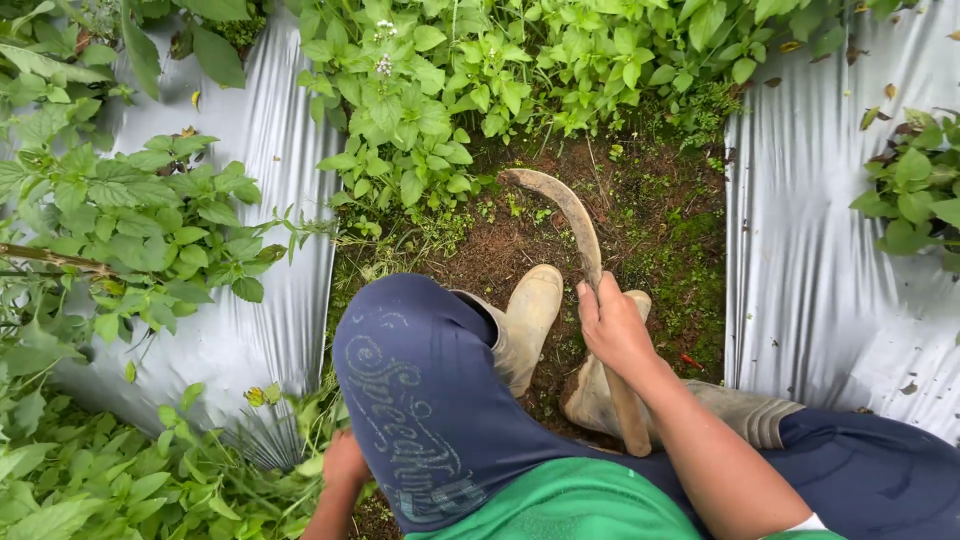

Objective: Removing weeds from a garden bed using a sickle and hands

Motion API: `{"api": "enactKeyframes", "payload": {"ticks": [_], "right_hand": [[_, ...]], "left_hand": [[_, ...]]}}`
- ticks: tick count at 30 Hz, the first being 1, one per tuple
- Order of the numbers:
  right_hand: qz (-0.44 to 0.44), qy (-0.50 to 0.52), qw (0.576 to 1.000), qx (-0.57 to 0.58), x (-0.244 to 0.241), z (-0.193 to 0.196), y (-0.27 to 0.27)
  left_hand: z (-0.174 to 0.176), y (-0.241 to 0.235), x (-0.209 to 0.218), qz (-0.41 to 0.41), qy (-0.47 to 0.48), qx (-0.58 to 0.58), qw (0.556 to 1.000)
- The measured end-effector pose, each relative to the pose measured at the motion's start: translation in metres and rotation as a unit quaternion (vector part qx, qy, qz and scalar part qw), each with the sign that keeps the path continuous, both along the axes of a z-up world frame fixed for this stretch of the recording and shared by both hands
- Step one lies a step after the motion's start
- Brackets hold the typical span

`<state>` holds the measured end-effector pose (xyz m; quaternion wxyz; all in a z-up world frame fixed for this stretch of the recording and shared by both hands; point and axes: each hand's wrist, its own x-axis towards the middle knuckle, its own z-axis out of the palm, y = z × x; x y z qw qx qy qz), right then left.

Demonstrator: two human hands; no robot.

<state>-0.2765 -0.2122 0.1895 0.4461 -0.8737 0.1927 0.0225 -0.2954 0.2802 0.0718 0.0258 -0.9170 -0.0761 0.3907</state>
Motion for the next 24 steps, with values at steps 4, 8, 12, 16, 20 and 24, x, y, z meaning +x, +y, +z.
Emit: {"api": "enactKeyframes", "payload": {"ticks": [4,8,12,16,20,24], "right_hand": [[0.015,-0.062,0.997,0.044,-0.008,0.007,0.01],[0.014,-0.079,0.995,0.067,-0.016,0.009,0.02],[0.026,-0.102,0.992,0.072,-0.024,0.009,0.027],[0.027,-0.117,0.991,0.058,-0.03,0.009,0.031],[0.027,-0.124,0.991,0.048,-0.035,0.006,0.029],[0.016,-0.133,0.991,0.023,-0.039,0.011,0.029]], "left_hand": [[0.024,0.019,-0.049,-0.013,0.126,0.094,0.987],[-0.04,0.085,-0.111,0.045,0.113,0.199,0.972],[-0.041,0.084,-0.115,0.063,0.125,0.237,0.961],[0.0,0.037,-0.084,-0.059,0.001,0.104,0.993],[-0.005,0.004,-0.032,-0.23,-0.12,0.095,0.961],[-0.02,-0.007,0.012,-0.159,-0.201,0.012,0.966]]}}
